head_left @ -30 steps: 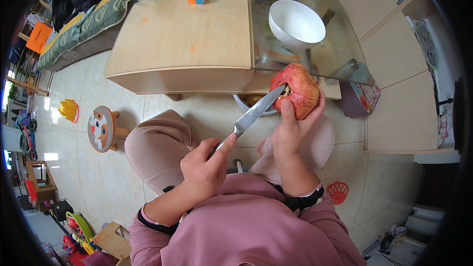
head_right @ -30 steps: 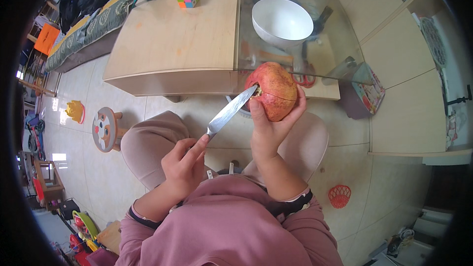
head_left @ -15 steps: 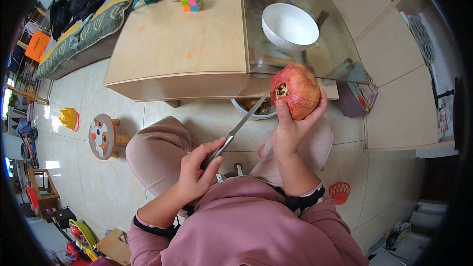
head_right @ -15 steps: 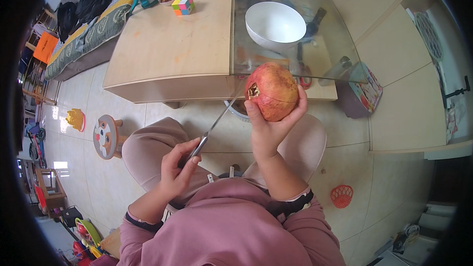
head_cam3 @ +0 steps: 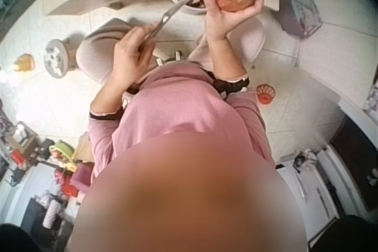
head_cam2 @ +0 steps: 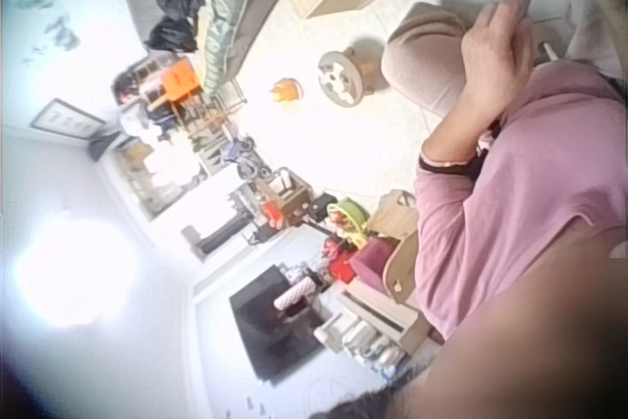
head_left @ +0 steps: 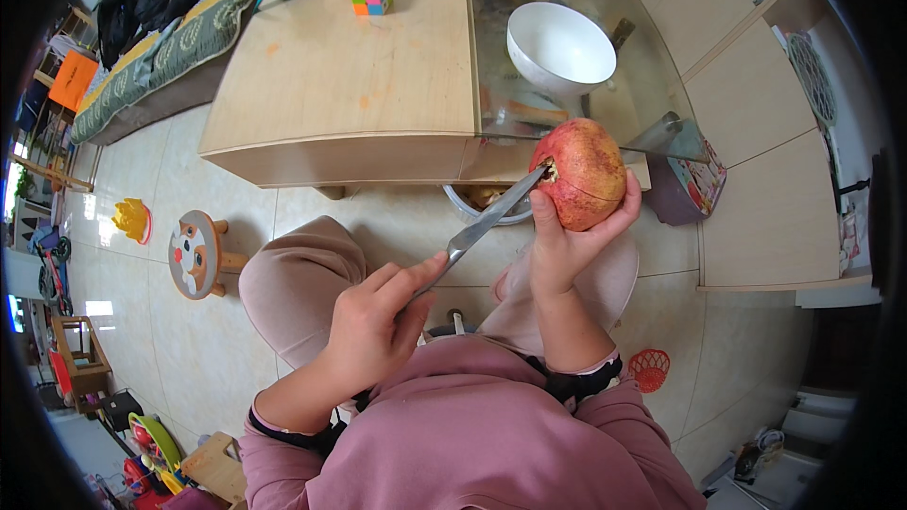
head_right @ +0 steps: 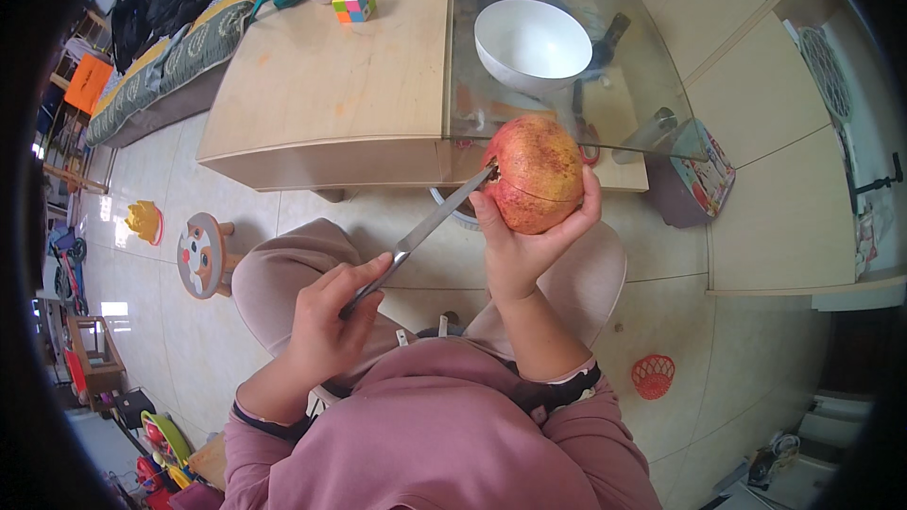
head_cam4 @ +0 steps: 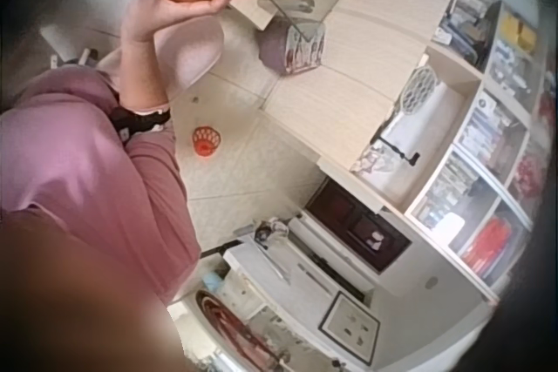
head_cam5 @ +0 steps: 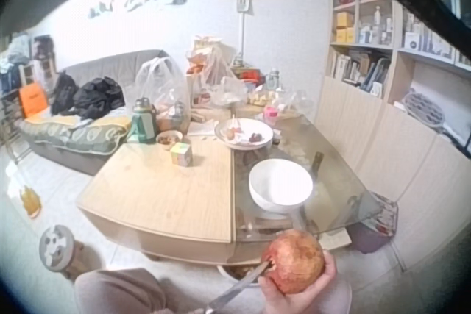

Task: The person uses a knife to cut and remove the crown of a pomegranate while seated on the floor. They repeatedly insert the knife into the top of the fruit and pull out pieces of the crown.

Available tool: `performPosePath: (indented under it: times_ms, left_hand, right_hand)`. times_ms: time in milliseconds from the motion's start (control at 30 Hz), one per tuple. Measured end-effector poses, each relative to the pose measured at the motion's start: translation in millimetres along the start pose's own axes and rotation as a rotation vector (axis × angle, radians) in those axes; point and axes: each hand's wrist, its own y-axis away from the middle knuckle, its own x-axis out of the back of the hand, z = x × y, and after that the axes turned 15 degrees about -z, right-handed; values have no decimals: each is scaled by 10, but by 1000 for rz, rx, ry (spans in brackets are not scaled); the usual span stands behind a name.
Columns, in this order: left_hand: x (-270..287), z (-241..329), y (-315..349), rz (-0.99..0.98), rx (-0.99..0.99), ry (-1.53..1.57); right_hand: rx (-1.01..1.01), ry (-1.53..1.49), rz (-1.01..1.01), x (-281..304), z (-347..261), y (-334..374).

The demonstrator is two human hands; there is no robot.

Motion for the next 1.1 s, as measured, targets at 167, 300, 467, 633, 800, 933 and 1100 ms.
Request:
performPosePath:
  times_ms: [167,300,467,633,800,933,1100]
  left_hand:
    - [80,61,-32,-28,24,-29]
    - [60,62,-54,-40,34,37]
    - [-182,24,-58,39,5,190]
    - [-471,-18,-31,75,53,339]
    - [-691,-91,-79,181,-43,292]
    - [-831,-134,-38,179,19,361]
    - [-1049,-198,-63,248,30,541]
  right_hand:
    - [0,77,3,31,21,6]
    - [42,118,1,43,41,-11]
    - [24,38,31,9,8,-23]
    - [26,31,37,-40,-18,-42]
    - [-29,-47,52,-49,-3,-43]
    - [-66,-94,62,-59,35,-32]
    - [-85,-115,88,-107,73,-35]
